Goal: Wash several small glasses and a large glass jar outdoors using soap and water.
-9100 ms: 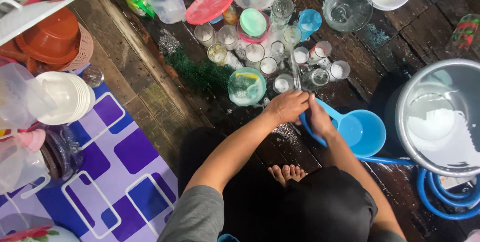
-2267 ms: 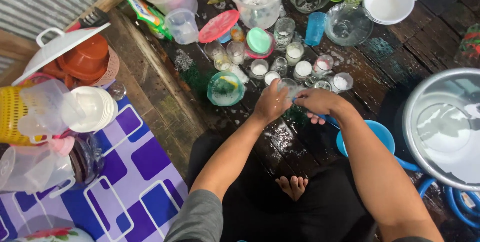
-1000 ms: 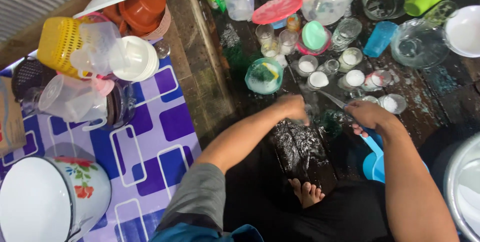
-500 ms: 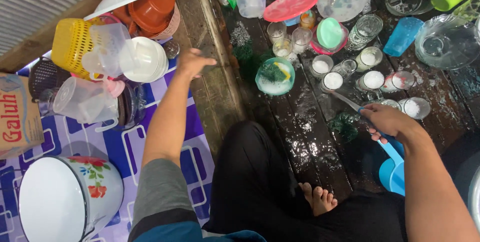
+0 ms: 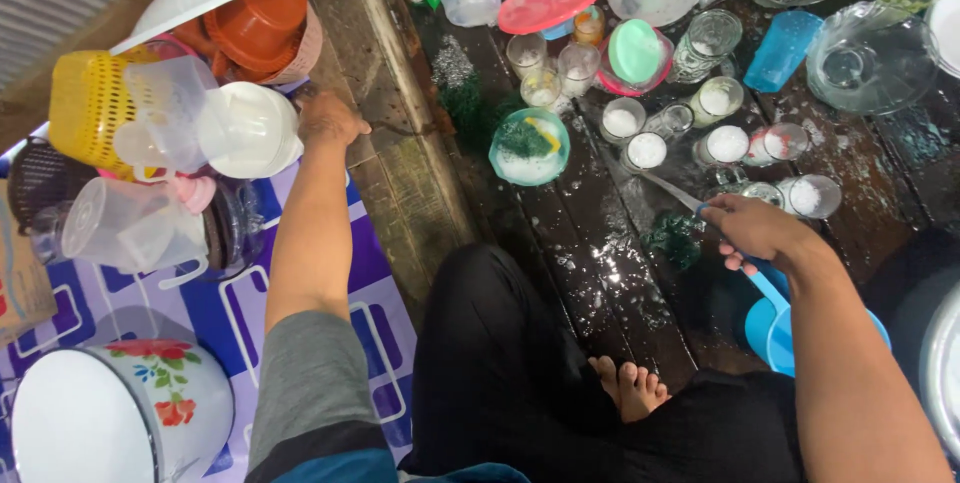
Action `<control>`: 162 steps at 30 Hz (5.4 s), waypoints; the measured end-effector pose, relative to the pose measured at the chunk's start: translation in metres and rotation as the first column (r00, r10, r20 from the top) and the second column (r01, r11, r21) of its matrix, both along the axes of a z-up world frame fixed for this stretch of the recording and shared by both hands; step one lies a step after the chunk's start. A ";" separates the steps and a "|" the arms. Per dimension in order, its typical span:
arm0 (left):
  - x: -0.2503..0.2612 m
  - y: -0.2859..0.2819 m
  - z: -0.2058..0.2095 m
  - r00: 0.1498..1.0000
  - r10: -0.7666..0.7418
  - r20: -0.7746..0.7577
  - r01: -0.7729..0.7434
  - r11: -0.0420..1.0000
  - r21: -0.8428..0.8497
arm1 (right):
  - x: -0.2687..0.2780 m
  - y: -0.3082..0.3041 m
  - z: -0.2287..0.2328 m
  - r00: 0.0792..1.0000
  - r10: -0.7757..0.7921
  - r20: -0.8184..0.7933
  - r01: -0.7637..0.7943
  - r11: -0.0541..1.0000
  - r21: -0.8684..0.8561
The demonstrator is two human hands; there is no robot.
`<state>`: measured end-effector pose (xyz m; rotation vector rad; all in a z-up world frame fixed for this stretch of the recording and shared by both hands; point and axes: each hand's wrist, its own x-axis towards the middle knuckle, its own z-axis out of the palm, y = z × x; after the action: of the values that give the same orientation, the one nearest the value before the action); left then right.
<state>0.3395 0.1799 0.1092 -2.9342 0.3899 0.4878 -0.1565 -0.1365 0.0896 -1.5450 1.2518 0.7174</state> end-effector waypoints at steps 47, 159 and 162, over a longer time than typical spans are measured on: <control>-0.355 -0.206 -0.207 -0.129 -0.378 -0.917 -0.949 0.316 0.004 | 0.000 0.009 -0.006 0.992 0.017 0.126 -0.027 0.997 0.076; -0.357 -0.183 -0.165 0.664 -0.726 -0.179 0.170 0.379 -0.909 | 0.014 0.017 -0.002 0.994 0.085 0.074 -0.083 0.996 -0.035; -0.355 -0.182 -0.144 0.662 -0.713 -0.233 0.170 0.445 -0.879 | 0.014 0.016 -0.003 0.992 0.104 0.073 -0.102 0.994 -0.026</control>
<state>-0.0159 -0.0021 -0.0349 -3.0412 1.9742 1.4631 -0.1421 -0.1201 0.0862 -1.6497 1.1355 0.7078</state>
